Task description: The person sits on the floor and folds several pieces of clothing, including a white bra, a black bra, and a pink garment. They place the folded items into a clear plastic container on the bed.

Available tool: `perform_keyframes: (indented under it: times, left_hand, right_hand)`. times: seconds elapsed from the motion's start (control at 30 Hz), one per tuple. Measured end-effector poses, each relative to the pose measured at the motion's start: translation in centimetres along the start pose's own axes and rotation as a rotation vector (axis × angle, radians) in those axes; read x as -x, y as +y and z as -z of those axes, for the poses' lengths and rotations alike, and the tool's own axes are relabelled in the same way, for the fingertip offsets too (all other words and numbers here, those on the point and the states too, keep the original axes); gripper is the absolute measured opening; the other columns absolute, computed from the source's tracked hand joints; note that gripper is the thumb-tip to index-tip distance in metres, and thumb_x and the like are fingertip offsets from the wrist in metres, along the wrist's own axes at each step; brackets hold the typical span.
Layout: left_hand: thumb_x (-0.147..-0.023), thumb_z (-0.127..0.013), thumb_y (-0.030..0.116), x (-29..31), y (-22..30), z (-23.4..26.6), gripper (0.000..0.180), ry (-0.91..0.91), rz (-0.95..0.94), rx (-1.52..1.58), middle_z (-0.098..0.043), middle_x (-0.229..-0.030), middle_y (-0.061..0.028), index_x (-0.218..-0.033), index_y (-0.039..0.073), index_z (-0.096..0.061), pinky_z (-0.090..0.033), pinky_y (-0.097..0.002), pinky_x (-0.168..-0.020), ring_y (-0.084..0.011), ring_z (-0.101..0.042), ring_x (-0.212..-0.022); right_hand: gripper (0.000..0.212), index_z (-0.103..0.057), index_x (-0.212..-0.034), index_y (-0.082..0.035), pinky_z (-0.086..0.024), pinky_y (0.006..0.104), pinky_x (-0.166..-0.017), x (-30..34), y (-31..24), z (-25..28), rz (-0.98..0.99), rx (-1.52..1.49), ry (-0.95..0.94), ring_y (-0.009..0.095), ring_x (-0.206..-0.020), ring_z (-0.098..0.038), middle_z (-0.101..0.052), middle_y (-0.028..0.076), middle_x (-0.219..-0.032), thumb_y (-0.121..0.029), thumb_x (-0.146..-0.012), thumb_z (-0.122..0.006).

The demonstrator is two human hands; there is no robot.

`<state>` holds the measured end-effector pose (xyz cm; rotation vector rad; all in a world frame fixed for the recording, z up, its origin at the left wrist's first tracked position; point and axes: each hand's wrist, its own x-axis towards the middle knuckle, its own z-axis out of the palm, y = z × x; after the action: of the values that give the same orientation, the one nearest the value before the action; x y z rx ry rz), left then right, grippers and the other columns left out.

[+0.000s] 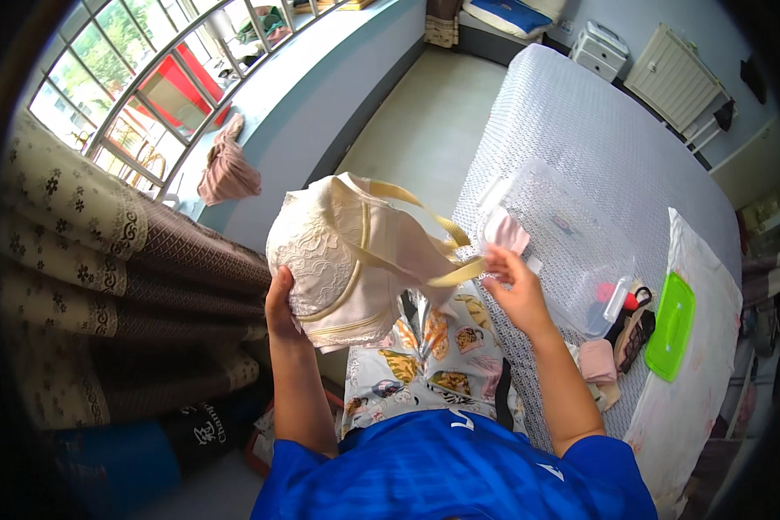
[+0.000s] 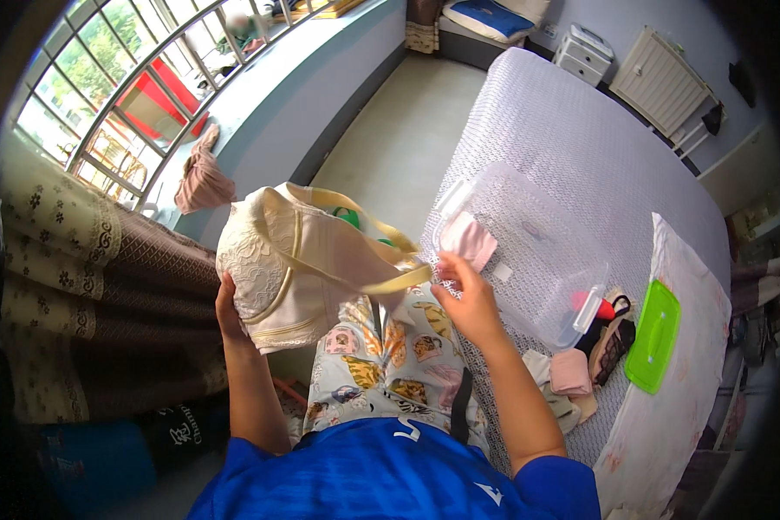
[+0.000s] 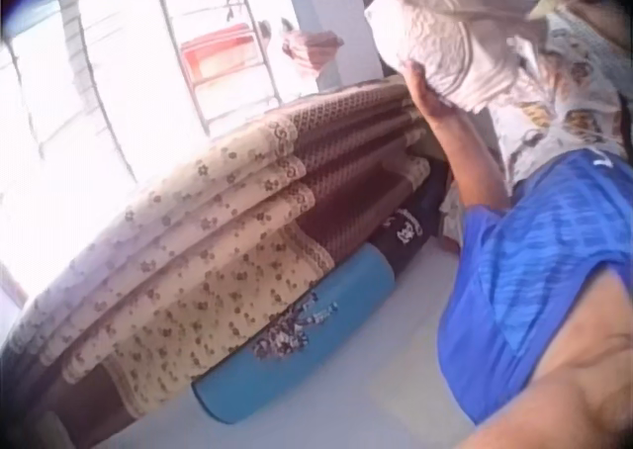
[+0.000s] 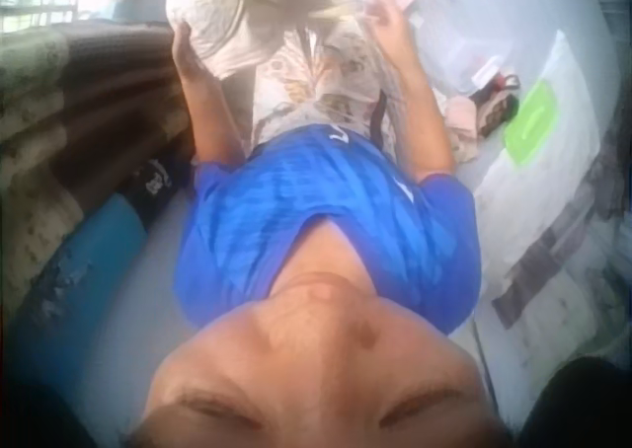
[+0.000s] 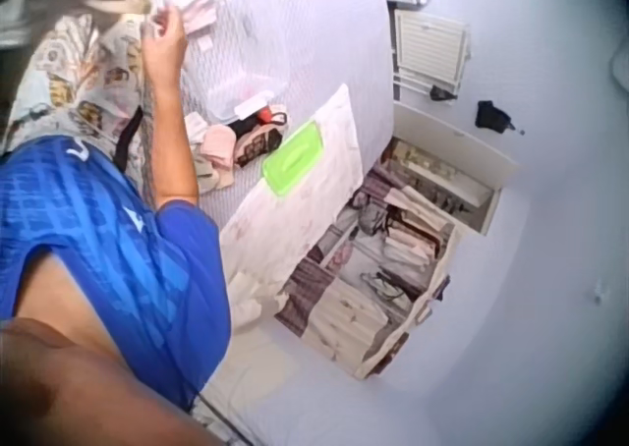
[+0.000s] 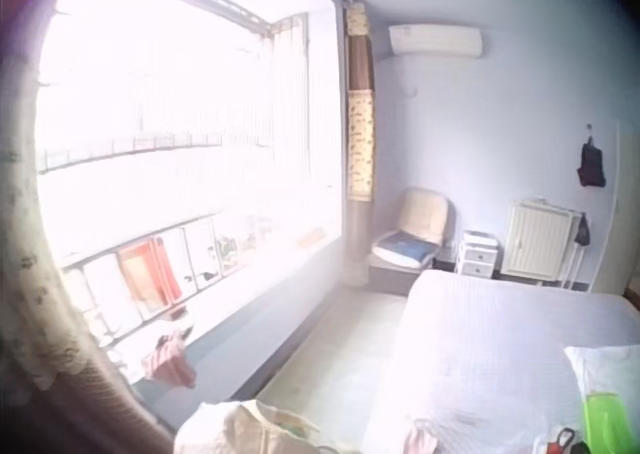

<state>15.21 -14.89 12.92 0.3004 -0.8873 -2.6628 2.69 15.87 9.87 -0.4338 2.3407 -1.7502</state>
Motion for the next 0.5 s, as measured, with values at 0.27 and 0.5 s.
perform_keyframes:
  times: [0.27, 0.5]
  left_hand:
    - [-0.082, -0.068, 0.029, -1.3, -1.0, -4.8, 0.069, -0.171, 0.145, -0.389, -0.053, -0.127, -0.0155, -0.133, -0.006, -0.039, -0.043, -0.0336, -0.096, -0.0231, -0.055, -0.113]
    - [-0.064, -0.082, 0.049, 0.0, -1.7, -7.6, 0.105, -0.372, -0.006, -0.419, -0.038, -0.140, -0.0156, -0.141, -0.003, -0.030, -0.030, -0.0371, -0.107, -0.0246, -0.039, -0.129]
  right_hand:
    - [0.084, -0.042, -0.139, -0.016, -0.028, 0.0456, -0.110, 1.0, -9.2, -5.4, 0.738, 0.334, -0.313, 0.034, -0.137, -0.027, -0.027, 0.017, -0.148, -0.018, -0.064, -0.079]
    - [0.067, -0.048, -0.132, -0.004, -0.045, 0.0412, -0.096, -0.5, -9.1, -7.1, 0.666, 0.003, -0.097, 0.036, -0.119, -0.050, -0.044, 0.021, -0.136, -0.014, -0.071, -0.073]
